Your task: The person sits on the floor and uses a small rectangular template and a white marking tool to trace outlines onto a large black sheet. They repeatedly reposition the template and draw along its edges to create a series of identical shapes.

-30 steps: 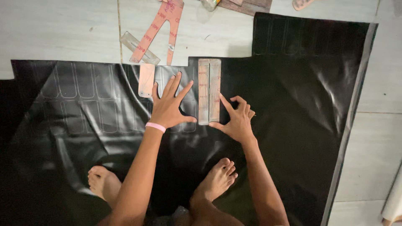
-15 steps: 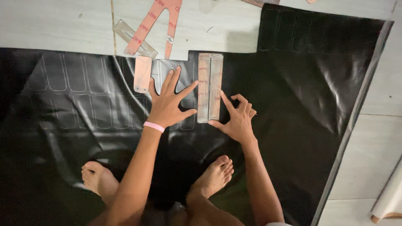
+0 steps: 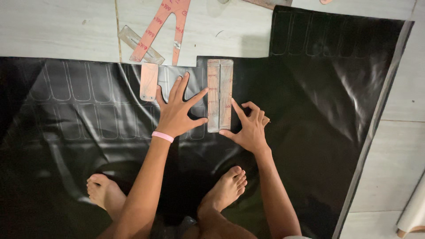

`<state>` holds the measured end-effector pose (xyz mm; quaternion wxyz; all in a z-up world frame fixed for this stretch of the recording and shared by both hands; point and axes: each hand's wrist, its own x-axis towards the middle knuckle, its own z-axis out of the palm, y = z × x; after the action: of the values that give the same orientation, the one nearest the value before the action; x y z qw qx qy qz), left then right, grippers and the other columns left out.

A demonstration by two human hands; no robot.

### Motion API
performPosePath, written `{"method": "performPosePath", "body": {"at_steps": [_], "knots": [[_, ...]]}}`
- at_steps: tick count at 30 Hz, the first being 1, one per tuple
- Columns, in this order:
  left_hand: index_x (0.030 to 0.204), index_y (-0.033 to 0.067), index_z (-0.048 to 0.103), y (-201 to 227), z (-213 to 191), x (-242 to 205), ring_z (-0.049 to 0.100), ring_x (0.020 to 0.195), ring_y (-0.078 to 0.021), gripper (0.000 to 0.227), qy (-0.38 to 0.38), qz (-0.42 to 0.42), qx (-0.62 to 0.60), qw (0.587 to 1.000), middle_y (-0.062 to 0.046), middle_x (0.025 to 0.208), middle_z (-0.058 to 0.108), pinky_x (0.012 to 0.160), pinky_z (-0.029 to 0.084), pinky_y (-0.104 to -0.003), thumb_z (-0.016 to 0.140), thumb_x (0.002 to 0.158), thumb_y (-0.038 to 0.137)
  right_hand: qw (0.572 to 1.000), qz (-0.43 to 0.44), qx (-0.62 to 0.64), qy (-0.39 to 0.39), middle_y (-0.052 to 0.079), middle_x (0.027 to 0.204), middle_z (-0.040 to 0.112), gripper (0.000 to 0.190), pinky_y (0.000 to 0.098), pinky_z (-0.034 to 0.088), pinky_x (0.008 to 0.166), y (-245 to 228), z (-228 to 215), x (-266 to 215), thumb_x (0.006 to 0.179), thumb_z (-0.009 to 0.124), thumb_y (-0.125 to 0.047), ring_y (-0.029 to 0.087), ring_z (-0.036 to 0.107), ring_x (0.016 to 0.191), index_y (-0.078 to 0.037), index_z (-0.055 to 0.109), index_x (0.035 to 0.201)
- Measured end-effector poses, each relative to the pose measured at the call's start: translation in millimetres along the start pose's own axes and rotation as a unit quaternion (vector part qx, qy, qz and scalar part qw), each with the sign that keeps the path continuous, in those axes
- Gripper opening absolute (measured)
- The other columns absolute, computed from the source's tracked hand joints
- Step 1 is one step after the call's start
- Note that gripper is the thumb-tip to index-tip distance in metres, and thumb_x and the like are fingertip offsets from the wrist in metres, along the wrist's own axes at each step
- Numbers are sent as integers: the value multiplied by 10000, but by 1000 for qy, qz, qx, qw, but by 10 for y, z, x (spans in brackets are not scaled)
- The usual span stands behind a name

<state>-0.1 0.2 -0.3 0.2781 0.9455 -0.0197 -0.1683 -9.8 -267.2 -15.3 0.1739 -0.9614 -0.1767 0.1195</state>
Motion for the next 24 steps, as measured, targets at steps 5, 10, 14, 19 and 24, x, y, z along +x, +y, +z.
{"method": "performPosePath", "body": {"at_steps": [5,10,14,19,24], "knots": [[1453,502,499,1,3,11,124,1562,-286,965,-8,-5,0,1000,-90,1702,112,1147,-17,-759,893,576,593,1000,7,5,-17,102,1349,422,1041,484,291,922,1,-13,10,664,756,-816,301,375,1087,-294,499,1527],[1467,500,486,2,1,15,108,1567,-289,957,-10,1,5,1000,-101,1707,104,1146,-23,-760,881,603,606,1000,2,-5,-10,95,1351,423,1035,473,289,918,15,3,-4,689,730,-831,297,374,1087,-290,502,1542],[1464,509,478,12,-5,24,84,1566,-289,951,-22,-8,6,1000,-105,1705,86,1141,-32,-759,877,607,609,1000,-7,-17,6,93,1344,419,1031,470,286,920,29,41,-12,698,723,-840,300,373,1100,-290,502,1542],[1458,524,469,28,-6,33,58,1564,-284,940,-33,-16,4,999,-94,1707,64,1143,-43,-756,870,614,623,1000,-5,-16,-9,103,1321,414,1048,478,285,913,57,76,-14,687,715,-852,301,368,1077,-278,502,1538],[1472,531,447,25,-10,32,42,1572,-275,954,-41,-19,12,999,-88,1712,53,1147,-47,-755,865,620,629,1000,-12,-16,14,97,1328,423,1043,474,286,917,48,83,-25,702,703,-854,296,376,1087,-265,508,1541]]}}
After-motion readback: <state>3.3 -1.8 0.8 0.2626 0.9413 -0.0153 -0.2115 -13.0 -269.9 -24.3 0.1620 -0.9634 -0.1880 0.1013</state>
